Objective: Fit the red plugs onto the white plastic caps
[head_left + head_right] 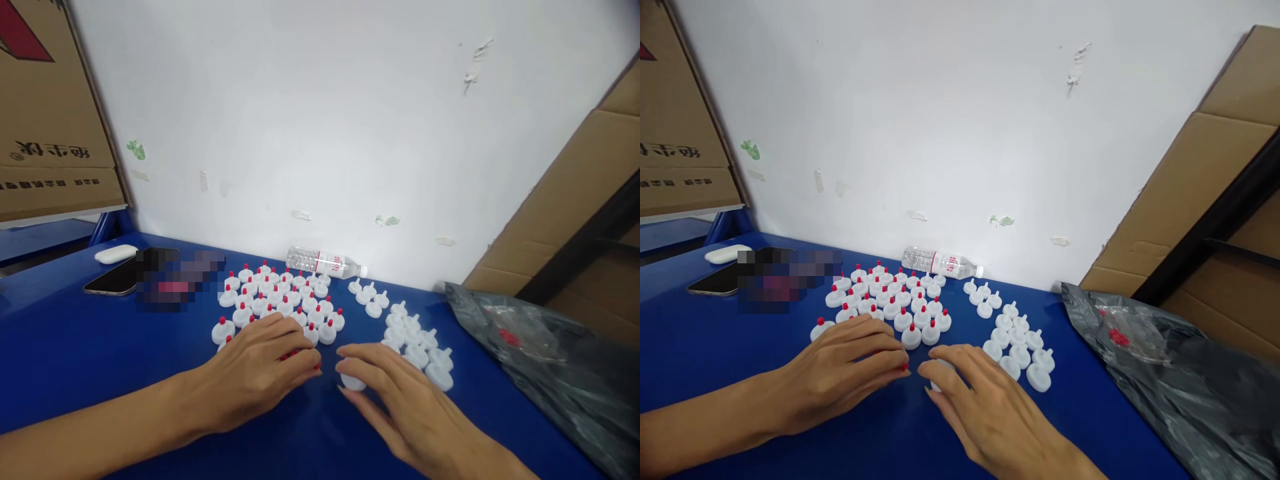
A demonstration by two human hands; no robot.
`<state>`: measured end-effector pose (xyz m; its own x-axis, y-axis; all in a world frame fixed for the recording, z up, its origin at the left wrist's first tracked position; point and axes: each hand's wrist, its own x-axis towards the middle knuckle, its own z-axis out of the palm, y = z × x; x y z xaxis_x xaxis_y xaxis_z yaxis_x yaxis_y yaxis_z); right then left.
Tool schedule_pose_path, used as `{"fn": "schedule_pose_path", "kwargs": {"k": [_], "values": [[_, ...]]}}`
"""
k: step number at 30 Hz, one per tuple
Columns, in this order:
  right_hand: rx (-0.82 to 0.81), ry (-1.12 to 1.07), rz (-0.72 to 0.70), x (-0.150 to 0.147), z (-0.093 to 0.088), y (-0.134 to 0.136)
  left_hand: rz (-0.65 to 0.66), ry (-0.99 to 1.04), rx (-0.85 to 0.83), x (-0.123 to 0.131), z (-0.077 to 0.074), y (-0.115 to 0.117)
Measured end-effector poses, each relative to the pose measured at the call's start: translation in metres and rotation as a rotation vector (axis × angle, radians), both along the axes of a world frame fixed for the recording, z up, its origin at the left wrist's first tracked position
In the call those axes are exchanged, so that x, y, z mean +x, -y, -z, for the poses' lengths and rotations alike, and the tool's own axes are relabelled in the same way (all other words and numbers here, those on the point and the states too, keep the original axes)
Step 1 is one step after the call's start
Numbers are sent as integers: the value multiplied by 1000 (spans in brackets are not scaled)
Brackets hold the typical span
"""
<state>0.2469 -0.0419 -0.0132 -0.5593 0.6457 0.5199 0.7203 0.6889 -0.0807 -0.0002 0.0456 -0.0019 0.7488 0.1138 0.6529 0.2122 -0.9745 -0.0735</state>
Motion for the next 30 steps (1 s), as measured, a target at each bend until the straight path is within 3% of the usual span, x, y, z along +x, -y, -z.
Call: {"fn": "schedule_pose_path", "kwargs": {"k": [10, 21, 30], "values": [[55, -65, -72, -8, 5, -1, 72, 16, 16, 2, 7, 3], [131, -40, -91, -14, -2, 4, 46, -21, -2, 2, 11, 8], [93, -58, -109, -14, 6, 7, 45, -86, -11, 6, 10, 12]]}}
